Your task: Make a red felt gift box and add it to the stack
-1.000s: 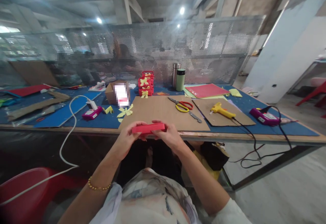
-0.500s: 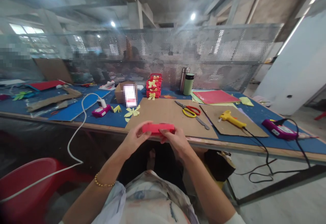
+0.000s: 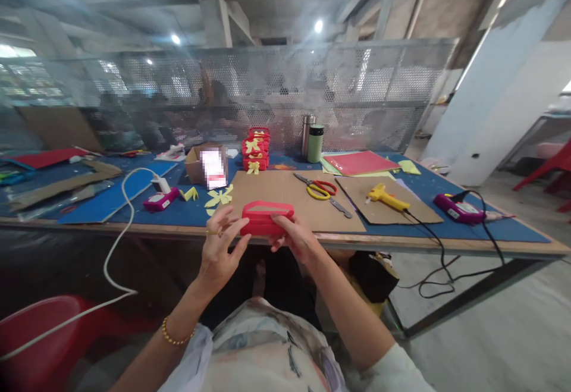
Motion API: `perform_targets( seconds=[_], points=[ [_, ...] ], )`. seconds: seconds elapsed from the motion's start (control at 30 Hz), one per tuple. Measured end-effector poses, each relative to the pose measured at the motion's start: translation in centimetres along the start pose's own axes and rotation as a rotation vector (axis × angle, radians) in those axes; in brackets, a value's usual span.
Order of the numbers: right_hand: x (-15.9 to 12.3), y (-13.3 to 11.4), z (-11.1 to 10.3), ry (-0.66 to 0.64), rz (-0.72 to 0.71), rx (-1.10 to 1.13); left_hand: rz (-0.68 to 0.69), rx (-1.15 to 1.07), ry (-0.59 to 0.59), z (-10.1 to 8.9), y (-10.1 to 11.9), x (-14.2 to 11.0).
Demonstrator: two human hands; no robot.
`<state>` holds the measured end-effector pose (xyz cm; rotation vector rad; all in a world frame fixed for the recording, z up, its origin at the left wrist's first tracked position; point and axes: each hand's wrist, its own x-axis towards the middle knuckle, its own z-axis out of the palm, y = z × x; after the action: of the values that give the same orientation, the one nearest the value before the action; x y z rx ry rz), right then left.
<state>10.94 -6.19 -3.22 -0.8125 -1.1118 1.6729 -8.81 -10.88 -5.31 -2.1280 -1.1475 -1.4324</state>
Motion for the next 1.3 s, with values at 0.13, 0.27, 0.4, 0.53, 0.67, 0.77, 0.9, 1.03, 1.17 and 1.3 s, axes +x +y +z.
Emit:
perform_targets(
  seconds=[0.13,0.27,0.4,0.53,0.67,0.77,0.9,1.03,1.17,1.3],
  points=[
    [0.2,0.3,-0.1,0.011,0.012,-0.036,0.029,0.06,-0.111,0.1,-0.5,0.4],
    [0.2,0.4,-0.1,-0.021,0.013,-0.056,0.046,0.043,-0.115,0.1,-0.4,0.8],
    [-0.1,0.3,0.1,-0.054,0.023,-0.092,0.077,0.037,-0.169,0.2,-0.3,0.9],
    [-0.3,0.1,0.4,-0.057,0.031,-0.116,0.051,-0.009,-0.152,0.1,-0.3,0.8],
    [-0.5,0.2,-0.4,-0.072,0.011,-0.144,-0.035,-0.093,-0.1,-0.3,-0.4,1.0],
    [-0.8,0.4,-1.4,-0.024,-0.171,-0.262,-0.176,-0.188,-0.095,-1.0,-1.0,1.1],
    [-1.6,0.8,-2.2,0.088,-0.431,-0.483,-0.368,-0.303,-0.105,-1.5,-1.8,1.0],
    [-2.6,0.6,-1.6,0.006,-0.57,-0.645,-0.431,-0.329,-0.116,-1.4,-1.6,1.0],
    [-2.8,0.4,-0.8,-0.045,-0.661,-0.765,-0.361,-0.293,-0.168,-1.4,-0.5,1.4],
    [-2.3,0.9,-0.9,-0.028,-0.637,-0.677,-0.261,-0.238,-0.209,-1.8,0.4,1.6]
  ],
)
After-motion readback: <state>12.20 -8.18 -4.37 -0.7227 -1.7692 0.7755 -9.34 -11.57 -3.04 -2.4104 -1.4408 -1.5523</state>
